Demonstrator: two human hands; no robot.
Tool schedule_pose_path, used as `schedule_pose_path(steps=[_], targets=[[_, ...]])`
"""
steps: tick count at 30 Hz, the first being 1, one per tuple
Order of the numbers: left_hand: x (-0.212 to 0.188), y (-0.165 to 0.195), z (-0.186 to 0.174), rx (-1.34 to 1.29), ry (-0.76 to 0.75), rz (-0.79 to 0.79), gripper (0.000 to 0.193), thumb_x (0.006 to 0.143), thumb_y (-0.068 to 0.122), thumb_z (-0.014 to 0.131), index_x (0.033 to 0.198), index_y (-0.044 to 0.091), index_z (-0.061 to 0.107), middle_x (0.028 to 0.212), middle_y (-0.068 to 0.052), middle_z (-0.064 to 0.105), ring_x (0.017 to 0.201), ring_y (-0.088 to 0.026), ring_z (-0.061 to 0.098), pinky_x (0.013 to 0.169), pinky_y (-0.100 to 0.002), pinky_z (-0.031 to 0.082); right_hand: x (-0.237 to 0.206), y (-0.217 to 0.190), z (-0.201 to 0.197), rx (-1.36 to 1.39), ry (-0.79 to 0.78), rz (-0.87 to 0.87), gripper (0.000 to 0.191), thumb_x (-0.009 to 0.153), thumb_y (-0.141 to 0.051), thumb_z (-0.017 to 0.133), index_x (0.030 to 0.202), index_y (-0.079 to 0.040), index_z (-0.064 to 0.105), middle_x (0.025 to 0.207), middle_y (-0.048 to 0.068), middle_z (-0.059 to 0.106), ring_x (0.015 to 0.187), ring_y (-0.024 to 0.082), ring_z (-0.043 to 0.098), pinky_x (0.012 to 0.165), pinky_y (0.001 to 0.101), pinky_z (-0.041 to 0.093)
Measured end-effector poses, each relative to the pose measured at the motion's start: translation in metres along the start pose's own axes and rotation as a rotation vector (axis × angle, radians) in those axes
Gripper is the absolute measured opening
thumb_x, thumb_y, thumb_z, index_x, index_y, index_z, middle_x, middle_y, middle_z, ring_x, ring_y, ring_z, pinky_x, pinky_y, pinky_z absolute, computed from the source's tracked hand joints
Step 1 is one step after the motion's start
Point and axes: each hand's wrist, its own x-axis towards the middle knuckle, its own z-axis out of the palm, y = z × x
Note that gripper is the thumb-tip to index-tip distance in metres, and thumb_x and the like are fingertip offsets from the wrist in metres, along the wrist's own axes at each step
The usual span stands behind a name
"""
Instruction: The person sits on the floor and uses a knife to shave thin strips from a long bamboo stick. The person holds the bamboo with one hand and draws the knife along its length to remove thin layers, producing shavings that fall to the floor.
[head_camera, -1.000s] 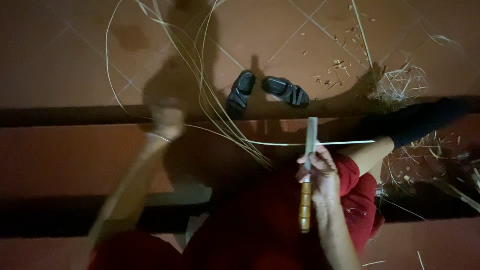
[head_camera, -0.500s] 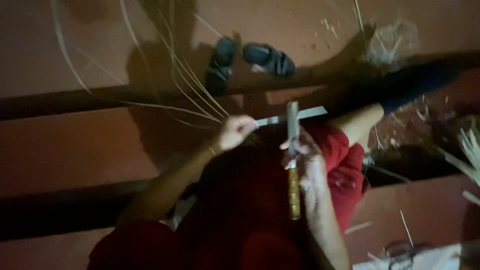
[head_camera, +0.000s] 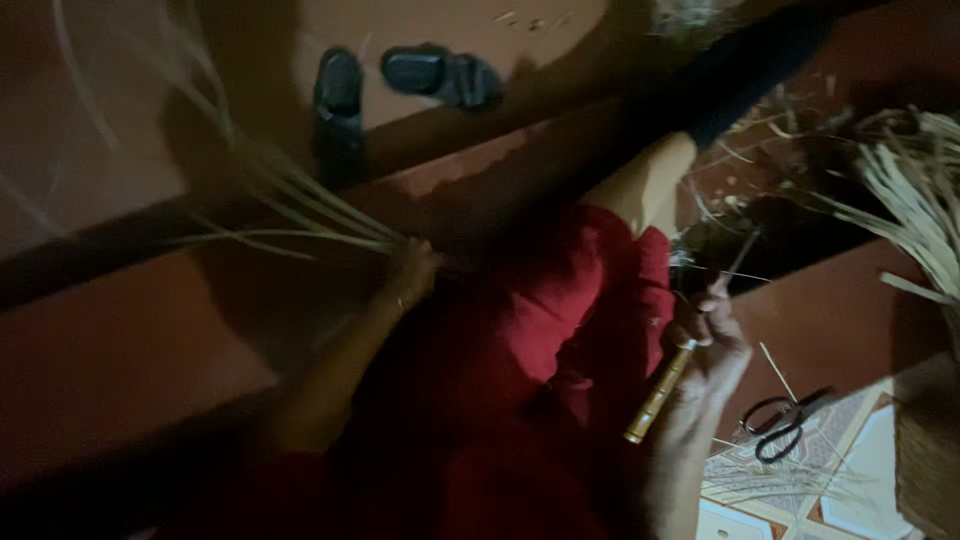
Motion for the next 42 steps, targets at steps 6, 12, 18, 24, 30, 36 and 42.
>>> schedule_pose_path(steps=[6,12,18,24,30,36,42], targets=[[0.027,0.061,0.02,0.061,-0.202,0.097,0.014,0.092,0.02,0.063,0.096,0.014,0.075,0.101,-0.015,0.065,0.098,-0.033,0.06,0.084,-0.044,0.049,0.008,-0.02,-0.008,0.09,0.099,-0.096,0.012,0.101,-0.002,0.054,0.109,0.003,0.062,0.089,0.006,0.061,0.065,0.01,0.048,0.06,0.0257,0.047],[0.053,0.111,0.032,0.006,-0.231,0.23,0.016,0.093,0.021,0.062,0.1,0.014,0.074,0.103,-0.014,0.066,0.1,-0.032,0.061,0.085,-0.043,0.049,0.011,-0.02,-0.003,0.204,0.073,-0.018,0.016,0.096,-0.005,0.055,0.111,-0.001,0.058,0.092,0.008,0.064,0.062,0.011,0.05,0.055,0.0261,0.048],[0.092,0.202,-0.002,-0.159,-0.087,0.443,0.018,0.094,0.022,0.062,0.103,0.013,0.074,0.106,-0.014,0.067,0.102,-0.031,0.062,0.087,-0.043,0.049,-0.004,-0.03,0.015,0.091,0.105,-0.117,0.016,0.101,-0.011,0.056,0.116,-0.005,0.058,0.092,0.006,0.064,0.059,0.009,0.049,0.053,0.0263,0.047],[0.128,0.324,-0.077,-0.269,0.221,0.683,0.02,0.095,0.023,0.061,0.107,0.013,0.073,0.109,-0.013,0.067,0.103,-0.03,0.062,0.089,-0.042,0.05,-0.027,-0.031,0.037,0.006,0.054,-0.116,0.018,0.103,-0.017,0.058,0.115,-0.003,0.057,0.091,0.005,0.063,0.06,0.009,0.049,0.055,0.0265,0.046],[0.117,0.328,-0.121,-0.291,0.358,0.716,0.022,0.096,0.024,0.06,0.11,0.012,0.073,0.111,-0.013,0.068,0.105,-0.03,0.063,0.09,-0.041,0.05,-0.038,-0.02,0.052,-0.154,0.042,-0.103,0.022,0.1,-0.015,0.058,0.119,-0.003,0.058,0.09,0.003,0.062,0.059,0.01,0.049,0.056,0.0279,0.047],[0.14,0.317,-0.128,-0.312,0.378,0.72,0.025,0.097,0.025,0.06,0.114,0.012,0.072,0.114,-0.012,0.069,0.107,-0.029,0.064,0.092,-0.04,0.05,-0.032,-0.013,0.06,-0.105,0.049,-0.087,0.017,0.1,-0.016,0.054,0.115,-0.006,0.056,0.091,0.005,0.065,0.059,0.011,0.05,0.055,0.0276,0.047],[0.11,0.225,-0.094,-0.424,0.231,0.599,0.027,0.098,0.026,0.059,0.118,0.011,0.072,0.117,-0.012,0.07,0.109,-0.028,0.064,0.094,-0.039,0.05,-0.019,-0.016,0.057,-0.206,0.146,-0.12,0.014,0.104,-0.013,0.05,0.111,-0.002,0.056,0.088,0.007,0.064,0.06,0.013,0.049,0.056,0.0289,0.047]])
